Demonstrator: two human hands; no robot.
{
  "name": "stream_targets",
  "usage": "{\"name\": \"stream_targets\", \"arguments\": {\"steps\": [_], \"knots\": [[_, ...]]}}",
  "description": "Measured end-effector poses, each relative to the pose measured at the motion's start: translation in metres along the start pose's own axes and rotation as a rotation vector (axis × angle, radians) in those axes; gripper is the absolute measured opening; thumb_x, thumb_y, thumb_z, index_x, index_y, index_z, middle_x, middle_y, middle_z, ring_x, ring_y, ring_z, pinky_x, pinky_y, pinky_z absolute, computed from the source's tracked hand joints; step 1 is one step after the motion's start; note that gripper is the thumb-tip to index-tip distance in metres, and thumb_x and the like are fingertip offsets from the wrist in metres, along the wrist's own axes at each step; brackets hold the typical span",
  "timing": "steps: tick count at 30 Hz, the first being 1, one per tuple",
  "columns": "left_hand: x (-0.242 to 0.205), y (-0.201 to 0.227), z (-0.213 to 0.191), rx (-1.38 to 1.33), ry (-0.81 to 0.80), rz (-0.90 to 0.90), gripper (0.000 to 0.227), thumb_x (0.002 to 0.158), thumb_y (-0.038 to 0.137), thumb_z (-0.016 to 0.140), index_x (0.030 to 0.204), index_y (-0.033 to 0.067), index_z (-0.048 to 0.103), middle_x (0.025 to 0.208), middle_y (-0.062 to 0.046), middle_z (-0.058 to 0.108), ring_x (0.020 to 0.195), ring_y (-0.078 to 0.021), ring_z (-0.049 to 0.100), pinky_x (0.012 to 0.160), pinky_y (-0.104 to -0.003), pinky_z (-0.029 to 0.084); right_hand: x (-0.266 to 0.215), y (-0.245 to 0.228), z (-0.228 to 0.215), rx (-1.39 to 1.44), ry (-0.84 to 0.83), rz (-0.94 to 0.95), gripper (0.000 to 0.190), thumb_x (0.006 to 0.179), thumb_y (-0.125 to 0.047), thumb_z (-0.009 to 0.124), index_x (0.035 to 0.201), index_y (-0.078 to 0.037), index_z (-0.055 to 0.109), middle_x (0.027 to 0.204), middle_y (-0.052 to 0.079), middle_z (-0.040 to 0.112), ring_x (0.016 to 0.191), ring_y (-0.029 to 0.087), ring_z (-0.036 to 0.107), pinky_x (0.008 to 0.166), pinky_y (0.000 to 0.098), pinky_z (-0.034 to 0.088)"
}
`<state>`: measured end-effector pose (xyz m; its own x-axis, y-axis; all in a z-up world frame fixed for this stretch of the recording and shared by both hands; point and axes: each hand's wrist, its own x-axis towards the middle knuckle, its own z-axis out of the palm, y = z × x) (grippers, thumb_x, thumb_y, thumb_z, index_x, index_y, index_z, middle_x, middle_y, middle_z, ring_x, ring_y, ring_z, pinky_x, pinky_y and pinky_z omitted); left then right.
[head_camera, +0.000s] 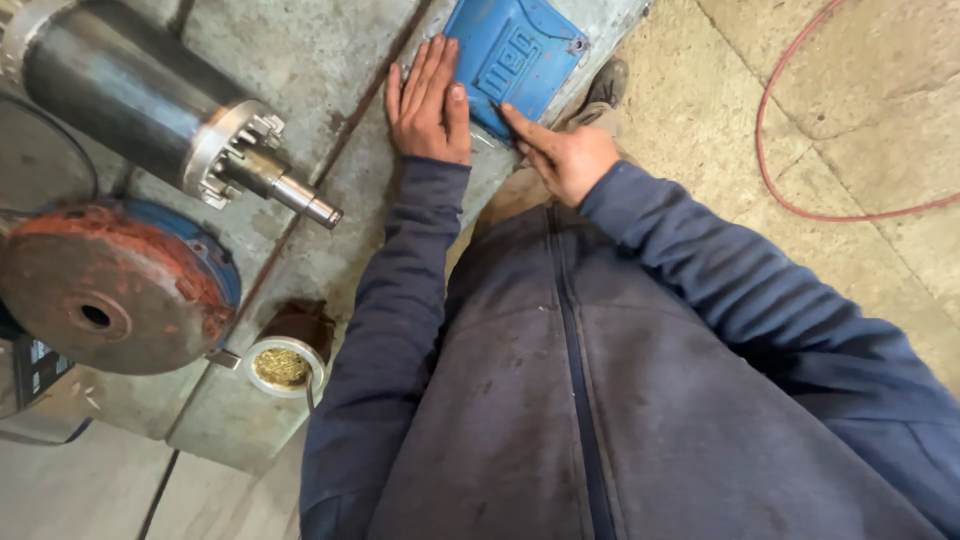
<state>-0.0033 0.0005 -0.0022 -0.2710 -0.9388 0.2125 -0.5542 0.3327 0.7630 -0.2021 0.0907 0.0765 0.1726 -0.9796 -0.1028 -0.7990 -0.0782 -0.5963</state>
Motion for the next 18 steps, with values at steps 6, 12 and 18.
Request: {"name": "stream_targets", "arguments": {"steps": [6, 12, 18], "knots": [[0.000, 0.000, 0.000, -0.007, 0.003, -0.001, 0.045, 0.110, 0.033, 0.042, 0.142, 0.0109, 0.065, 0.148, -0.007, 0.063, 0.146, -0.0236, 0.054, 0.130, -0.048, 0.023, 0.014, 0.001, -0.011, -0.073, -0.041, -0.064, 0.046, 0.105, -0.024, 0.066, 0.150, -0.022, 0.058, 0.067, 0.016, 0.065, 0.051, 0.034, 0.062, 0.051, 0.0439, 0.051], [0.004, 0.003, -0.003, -0.008, -0.011, -0.002, 0.044, 0.111, 0.033, 0.042, 0.142, 0.0112, 0.065, 0.148, -0.007, 0.063, 0.146, -0.0227, 0.053, 0.130, -0.048, 0.023, 0.031, -0.001, -0.020, -0.127, -0.041, -0.149, 0.047, 0.105, -0.025, 0.067, 0.151, -0.026, 0.058, 0.071, 0.014, 0.066, 0.054, 0.034, 0.063, 0.053, 0.0433, 0.053], [-0.001, 0.001, -0.003, -0.025, -0.012, 0.007, 0.046, 0.111, 0.033, 0.039, 0.143, 0.0111, 0.064, 0.149, -0.007, 0.062, 0.146, -0.0225, 0.052, 0.130, -0.048, 0.023, -0.012, 0.007, -0.024, -0.163, -0.209, -0.119, 0.057, 0.097, -0.018, 0.065, 0.153, -0.027, 0.056, 0.067, 0.014, 0.064, 0.053, 0.032, 0.062, 0.052, 0.0440, 0.052]]}}
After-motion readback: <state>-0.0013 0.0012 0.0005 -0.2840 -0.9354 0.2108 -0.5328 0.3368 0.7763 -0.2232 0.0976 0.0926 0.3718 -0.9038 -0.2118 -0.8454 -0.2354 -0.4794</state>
